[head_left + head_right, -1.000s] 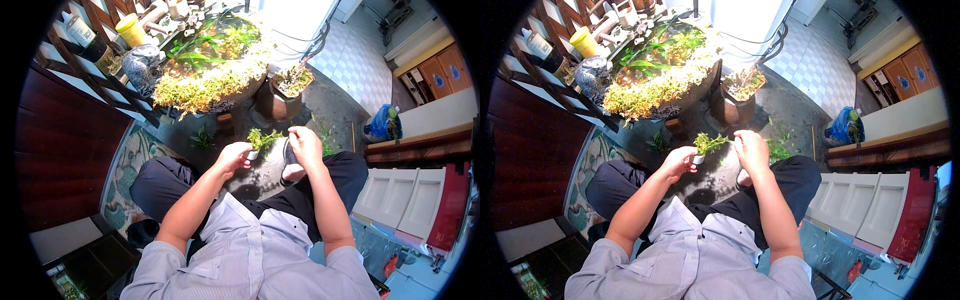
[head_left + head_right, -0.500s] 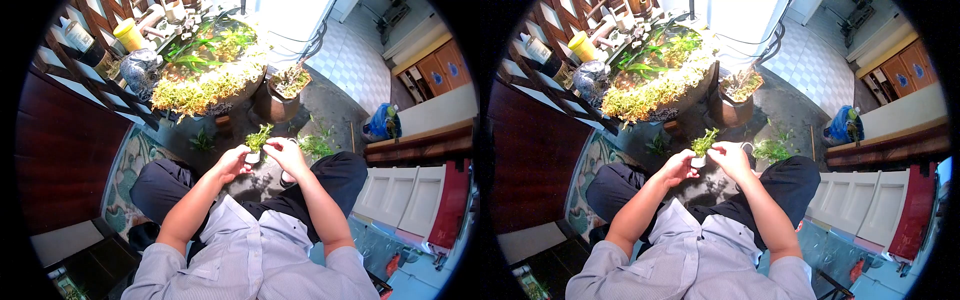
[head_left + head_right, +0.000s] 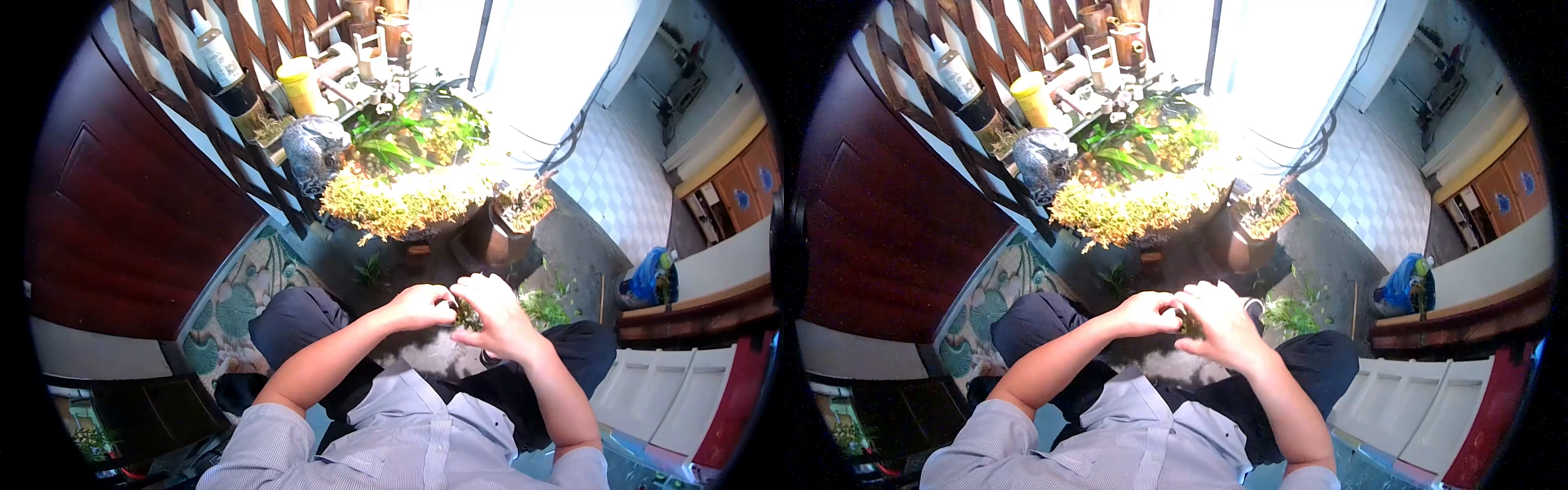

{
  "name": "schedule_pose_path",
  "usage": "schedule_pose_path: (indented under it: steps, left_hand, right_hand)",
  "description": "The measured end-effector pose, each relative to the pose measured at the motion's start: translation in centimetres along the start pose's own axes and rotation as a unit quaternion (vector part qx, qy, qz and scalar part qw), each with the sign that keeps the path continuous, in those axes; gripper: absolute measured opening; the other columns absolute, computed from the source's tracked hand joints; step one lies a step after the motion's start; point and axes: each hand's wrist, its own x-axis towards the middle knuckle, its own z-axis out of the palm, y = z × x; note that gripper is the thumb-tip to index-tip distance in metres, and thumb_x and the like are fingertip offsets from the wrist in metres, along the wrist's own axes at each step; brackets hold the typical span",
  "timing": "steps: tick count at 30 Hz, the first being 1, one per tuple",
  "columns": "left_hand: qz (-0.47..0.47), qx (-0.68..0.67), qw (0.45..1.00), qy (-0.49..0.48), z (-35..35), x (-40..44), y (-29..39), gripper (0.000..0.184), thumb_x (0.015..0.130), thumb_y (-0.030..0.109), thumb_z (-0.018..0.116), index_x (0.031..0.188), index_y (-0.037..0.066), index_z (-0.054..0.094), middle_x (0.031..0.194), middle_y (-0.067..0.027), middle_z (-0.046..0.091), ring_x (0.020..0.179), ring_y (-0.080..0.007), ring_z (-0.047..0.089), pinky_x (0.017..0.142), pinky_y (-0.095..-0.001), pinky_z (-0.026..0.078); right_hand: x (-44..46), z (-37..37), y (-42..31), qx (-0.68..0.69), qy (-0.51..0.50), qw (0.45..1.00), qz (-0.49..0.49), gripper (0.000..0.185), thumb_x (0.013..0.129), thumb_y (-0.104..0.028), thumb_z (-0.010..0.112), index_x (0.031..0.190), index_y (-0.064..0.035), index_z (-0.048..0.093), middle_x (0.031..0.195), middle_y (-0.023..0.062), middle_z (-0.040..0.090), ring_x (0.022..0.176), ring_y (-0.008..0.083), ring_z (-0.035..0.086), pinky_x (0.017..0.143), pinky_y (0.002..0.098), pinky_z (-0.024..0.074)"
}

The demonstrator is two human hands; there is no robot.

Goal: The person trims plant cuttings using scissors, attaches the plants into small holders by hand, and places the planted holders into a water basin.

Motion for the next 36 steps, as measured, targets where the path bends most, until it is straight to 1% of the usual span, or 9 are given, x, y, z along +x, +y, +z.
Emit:
schedule_pose_path:
  steps: [2, 4, 8, 9, 14, 21, 25, 29, 36]
  left_hand:
    - [0.031, -0.032, 0.999, 0.002, -0.3, 0.3, -0.2, 0.033, 0.073, 0.030, 0.064, 0.096, 0.007, 0.064, 0.085, -0.0076, 0.066, 0.078, -0.0173, 0.061, 0.072, -0.0316, 0.047]
    - [0.007, -0.018, 1.000, -0.022, -1.0, 0.0, -0.2, 0.034, 0.074, 0.028, 0.065, 0.098, 0.004, 0.063, 0.085, -0.0069, 0.065, 0.078, -0.0156, 0.060, 0.072, -0.0297, 0.048]
    - [-0.012, -0.131, 0.991, -0.009, -1.6, -0.3, 0.6, 0.034, 0.074, 0.016, 0.067, 0.101, 0.001, 0.055, 0.077, -0.0026, 0.058, 0.068, -0.0096, 0.054, 0.062, -0.0243, 0.045]
    - [-0.005, -0.256, 0.964, -0.079, -1.4, 0.1, -0.5, 0.029, 0.078, 0.015, 0.068, 0.100, 0.003, 0.053, 0.076, -0.0012, 0.057, 0.065, -0.0070, 0.051, 0.058, -0.0224, 0.043]
    - [-0.090, -0.431, 0.893, -0.088, -1.4, 0.7, -1.6, 0.024, 0.087, 0.021, 0.066, 0.099, 0.005, 0.054, 0.080, -0.0018, 0.058, 0.066, -0.0067, 0.053, 0.058, -0.0212, 0.044]
    - [-0.118, -0.420, 0.900, 0.003, -1.2, 2.7, -2.8, 0.038, 0.082, 0.020, 0.069, 0.110, -0.002, 0.054, 0.098, -0.0066, 0.062, 0.092, -0.0125, 0.058, 0.083, -0.0256, 0.047]
    - [-0.116, -0.463, 0.878, 0.029, -0.6, 3.0, -3.8, 0.045, 0.084, 0.022, 0.067, 0.118, -0.003, 0.053, 0.106, -0.0101, 0.061, 0.102, -0.0157, 0.055, 0.091, -0.0302, 0.043]
    - [-0.140, -0.444, 0.884, 0.033, 0.6, 3.8, -5.1, 0.041, 0.083, 0.022, 0.066, 0.116, 0.000, 0.054, 0.102, -0.0083, 0.059, 0.093, -0.0148, 0.054, 0.082, -0.0290, 0.044]
    - [-0.170, -0.411, 0.895, 0.042, 3.3, 5.0, -8.0, 0.036, 0.085, 0.015, 0.064, 0.119, 0.004, 0.057, 0.108, -0.0067, 0.061, 0.100, -0.0143, 0.054, 0.090, -0.0303, 0.042]
  right_hand:
    - [0.2, 1.0, 0.5, 0.027, -0.075, 0.996, 0.043, 0.063, 0.064, -0.025, 0.079, 0.118, -0.0072, 0.052, 0.105, 0.0106, 0.059, 0.106, 0.0271, 0.055, 0.101, 0.0467, 0.0336]
    - [-0.1, 2.5, 1.0, 0.024, 0.000, 1.000, 0.007, 0.057, 0.065, -0.025, 0.078, 0.114, -0.0073, 0.053, 0.100, 0.0091, 0.060, 0.100, 0.0261, 0.057, 0.098, 0.0504, 0.0359]
    - [0.5, 2.9, 1.9, 0.036, -0.026, 0.999, 0.012, 0.051, 0.066, -0.023, 0.076, 0.109, -0.0052, 0.056, 0.093, 0.0107, 0.061, 0.091, 0.0290, 0.058, 0.087, 0.0448, 0.0428]
    - [0.5, 3.0, 2.0, 0.064, -0.057, 0.996, 0.031, 0.049, 0.066, -0.022, 0.076, 0.107, -0.0045, 0.057, 0.090, 0.0116, 0.060, 0.088, 0.0302, 0.058, 0.083, 0.0424, 0.0443]
    - [0.9, 3.4, 2.6, 0.073, -0.005, 0.995, 0.063, 0.045, 0.067, -0.023, 0.074, 0.105, -0.0034, 0.058, 0.089, 0.0132, 0.060, 0.086, 0.0315, 0.057, 0.080, 0.0407, 0.0446]
    - [2.9, 5.7, 5.3, 0.031, 0.090, 0.991, 0.096, 0.045, 0.064, -0.019, 0.075, 0.103, -0.0029, 0.057, 0.090, 0.0124, 0.060, 0.087, 0.0302, 0.058, 0.083, 0.0402, 0.0445]
    - [3.9, 6.8, 6.3, -0.019, 0.055, 0.992, 0.113, 0.044, 0.065, -0.020, 0.074, 0.101, -0.0020, 0.056, 0.089, 0.0127, 0.058, 0.086, 0.0302, 0.057, 0.084, 0.0401, 0.0434]
    - [4.9, 7.3, 6.7, -0.052, 0.012, 0.990, 0.134, 0.041, 0.064, -0.022, 0.073, 0.096, -0.0016, 0.057, 0.090, 0.0139, 0.059, 0.090, 0.0308, 0.057, 0.085, 0.0403, 0.0433]
    - [5.5, 7.7, 7.9, -0.060, -0.035, 0.990, 0.124, 0.035, 0.066, -0.023, 0.071, 0.088, 0.0000, 0.057, 0.085, 0.0130, 0.055, 0.086, 0.0296, 0.055, 0.087, 0.0415, 0.0420]
